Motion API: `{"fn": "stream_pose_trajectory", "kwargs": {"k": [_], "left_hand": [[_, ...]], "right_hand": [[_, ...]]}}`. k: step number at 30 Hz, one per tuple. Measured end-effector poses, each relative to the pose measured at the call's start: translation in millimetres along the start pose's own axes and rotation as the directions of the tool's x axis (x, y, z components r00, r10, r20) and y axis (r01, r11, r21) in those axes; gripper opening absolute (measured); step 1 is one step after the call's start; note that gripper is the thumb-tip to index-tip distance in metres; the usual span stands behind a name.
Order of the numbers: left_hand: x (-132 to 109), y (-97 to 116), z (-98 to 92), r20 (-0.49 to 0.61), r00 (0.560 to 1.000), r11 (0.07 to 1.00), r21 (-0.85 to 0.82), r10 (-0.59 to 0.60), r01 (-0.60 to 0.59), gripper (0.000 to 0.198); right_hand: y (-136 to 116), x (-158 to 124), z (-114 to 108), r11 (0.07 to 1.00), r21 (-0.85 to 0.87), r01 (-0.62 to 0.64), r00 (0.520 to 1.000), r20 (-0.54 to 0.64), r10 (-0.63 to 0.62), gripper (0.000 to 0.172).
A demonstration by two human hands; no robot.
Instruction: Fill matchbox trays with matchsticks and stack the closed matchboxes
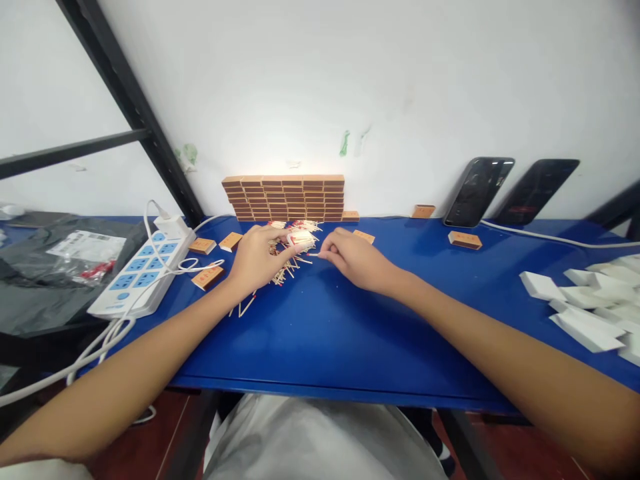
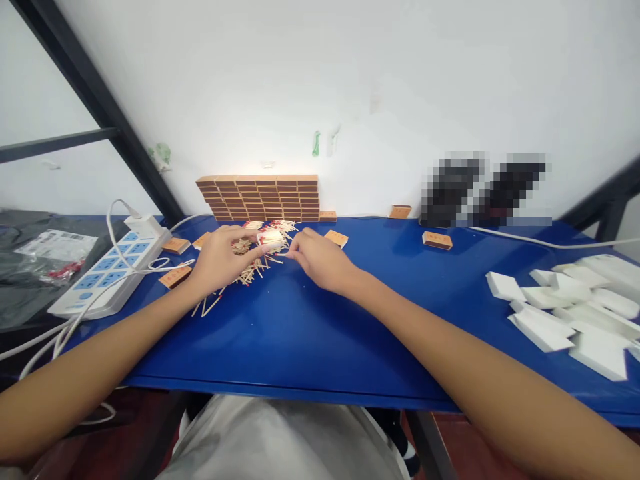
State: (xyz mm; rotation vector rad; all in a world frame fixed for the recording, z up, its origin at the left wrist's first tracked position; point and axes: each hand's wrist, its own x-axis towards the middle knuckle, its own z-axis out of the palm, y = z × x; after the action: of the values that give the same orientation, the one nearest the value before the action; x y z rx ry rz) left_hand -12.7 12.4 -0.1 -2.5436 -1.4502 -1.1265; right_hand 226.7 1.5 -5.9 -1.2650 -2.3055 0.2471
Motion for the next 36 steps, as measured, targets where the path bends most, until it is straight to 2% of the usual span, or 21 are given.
{"fn": "stream_pose_trajectory", "kwargs": {"k": [5,10,12,19,29,36], "left_hand": [[-2,-4,3.5,0.008,0.999,0.998,-0.043,0.040,-0.040,0.039],[-3,2,3.1,0.097,0.970,0.964,-0.165,0.225,-0.207,0.035],[-3,4,2.8,0.107,0.961,0.954,-0.186,0.256,-0.233,0.035],[-3,3,2.5,0.088,0.963,0.949,-0.212,0.256,-0.233,0.034],[-3,6,2.1,0.104,0.959,0.948,-0.214,0.263,-0.237,0.032],[-3,6,1.3,0.083,0.960,0.944,-0.224,0.266,-0.242,0.033]], "right_hand": [[4,2,-12,1.000,0.004,0.020,0.988,-0.150,-0.019,0.008],[-2,0,-7,0.997,-0.047,0.061,0.986,-0.153,-0.067,0.008],[-4,0,-6,0.994,-0.081,0.077,0.984,-0.153,-0.089,0.010],[-4,-1,-7,0.995,-0.058,0.082,0.984,-0.150,-0.090,0.010],[-4,-3,-2,0.996,-0.021,0.084,0.994,-0.075,-0.085,0.013],[-3,-2,-2,0.998,-0.006,0.063,0.994,-0.084,-0.063,0.015]]}}
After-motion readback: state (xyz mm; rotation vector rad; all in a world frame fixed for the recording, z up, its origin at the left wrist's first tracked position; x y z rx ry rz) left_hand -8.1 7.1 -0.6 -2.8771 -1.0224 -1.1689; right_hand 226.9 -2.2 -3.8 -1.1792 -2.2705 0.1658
